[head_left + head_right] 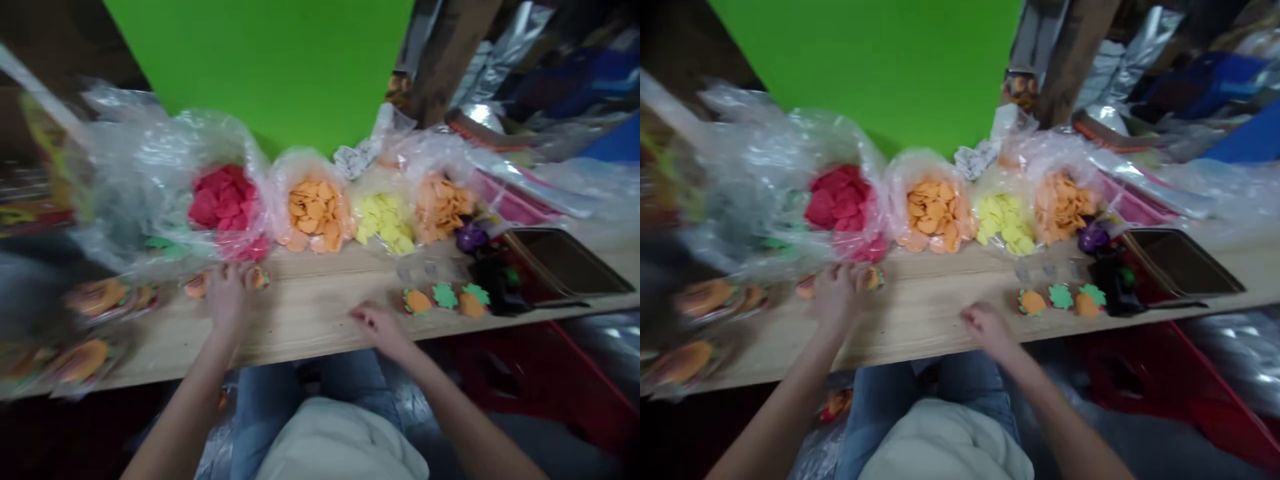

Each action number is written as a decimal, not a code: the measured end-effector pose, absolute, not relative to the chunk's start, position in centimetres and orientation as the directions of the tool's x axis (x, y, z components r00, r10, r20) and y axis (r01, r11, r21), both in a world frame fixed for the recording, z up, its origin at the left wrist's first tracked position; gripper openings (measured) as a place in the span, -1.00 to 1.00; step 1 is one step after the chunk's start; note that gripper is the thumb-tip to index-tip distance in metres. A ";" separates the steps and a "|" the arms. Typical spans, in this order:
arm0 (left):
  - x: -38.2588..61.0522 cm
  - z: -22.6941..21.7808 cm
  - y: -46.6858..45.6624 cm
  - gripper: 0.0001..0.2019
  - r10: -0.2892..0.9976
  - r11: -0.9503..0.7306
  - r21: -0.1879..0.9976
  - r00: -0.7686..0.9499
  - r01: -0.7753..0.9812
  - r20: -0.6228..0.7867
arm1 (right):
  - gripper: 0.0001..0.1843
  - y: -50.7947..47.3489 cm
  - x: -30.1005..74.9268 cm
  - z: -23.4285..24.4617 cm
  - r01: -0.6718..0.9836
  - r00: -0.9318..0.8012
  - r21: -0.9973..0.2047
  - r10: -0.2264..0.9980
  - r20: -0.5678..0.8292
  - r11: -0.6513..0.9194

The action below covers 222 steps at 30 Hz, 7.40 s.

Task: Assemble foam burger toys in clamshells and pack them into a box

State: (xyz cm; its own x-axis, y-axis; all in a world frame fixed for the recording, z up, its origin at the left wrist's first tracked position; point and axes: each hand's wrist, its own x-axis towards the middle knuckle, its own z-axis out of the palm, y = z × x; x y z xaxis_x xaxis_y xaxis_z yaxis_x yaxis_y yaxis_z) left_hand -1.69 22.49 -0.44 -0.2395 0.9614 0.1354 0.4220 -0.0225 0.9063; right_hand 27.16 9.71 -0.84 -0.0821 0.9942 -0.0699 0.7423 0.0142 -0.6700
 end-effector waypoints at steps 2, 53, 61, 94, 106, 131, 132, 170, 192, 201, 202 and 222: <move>-0.9 -0.4 22.5 -0.75 0.955 -0.128 0.755 -0.126 0.643 0.270 | -0.73 11.9 33.5 0.4 0.907 0.114 -0.409 0.993 0.004 -0.103; 9.7 -2.6 12.4 -0.74 0.765 0.498 0.867 0.463 0.017 -0.448 | -0.68 8.8 30.0 -3.4 0.527 0.023 -0.832 0.982 -0.187 -0.171; 2.7 -0.6 8.0 -0.76 0.610 0.309 0.897 0.658 0.316 -0.441 | -0.67 4.1 26.1 -1.8 0.419 -0.520 -0.901 0.783 -0.341 -0.114; 0.3 -1.3 1.0 -0.79 0.864 0.480 0.856 0.066 0.193 -0.499 | -0.76 -0.9 19.7 -3.6 0.462 -0.347 -0.878 0.886 -0.307 -0.124; 0.7 0.8 2.7 -0.54 0.656 0.637 0.764 0.451 0.100 -0.605 | -0.77 5.2 21.9 -0.6 0.488 -0.675 -0.847 0.707 -0.211 0.212; 7.2 -0.5 4.5 -0.56 0.949 0.129 0.991 -0.293 0.016 -0.119 | -0.86 2.3 16.2 -4.0 0.482 0.200 -0.876 0.976 0.086 -0.022; 7.2 -0.4 4.4 -0.57 0.948 0.120 0.992 -0.301 0.036 -0.103 | -0.87 2.3 16.2 -4.0 0.488 0.203 -0.873 0.973 0.107 -0.006; 0.5 0.1 3.8 -0.86 0.744 0.069 0.930 0.602 0.361 -0.289 | -0.74 0.3 20.9 -2.2 0.564 -0.623 -0.705 0.782 -0.021 0.430; -0.2 -0.9 1.5 -0.79 0.843 -0.198 0.830 0.523 0.521 -0.128 | -0.73 -0.4 19.0 -5.0 0.520 -0.615 -0.693 0.782 0.101 0.499; 0.7 -1.7 0.8 -0.85 0.932 -0.096 0.843 0.345 0.529 -0.110 | -0.75 -0.4 18.8 -5.0 0.532 -0.573 -0.714 0.814 0.093 0.455; 0.6 -1.6 1.0 -0.85 0.932 -0.065 0.853 0.336 0.518 -0.133 | -0.75 -0.3 18.7 -4.9 0.523 -0.578 -0.724 0.811 0.086 0.450; 11.8 0.8 10.0 -0.52 0.786 0.557 0.775 0.488 -0.297 -0.379 | -0.69 2.6 22.8 -3.9 -0.075 0.219 -0.992 0.968 -0.120 -0.106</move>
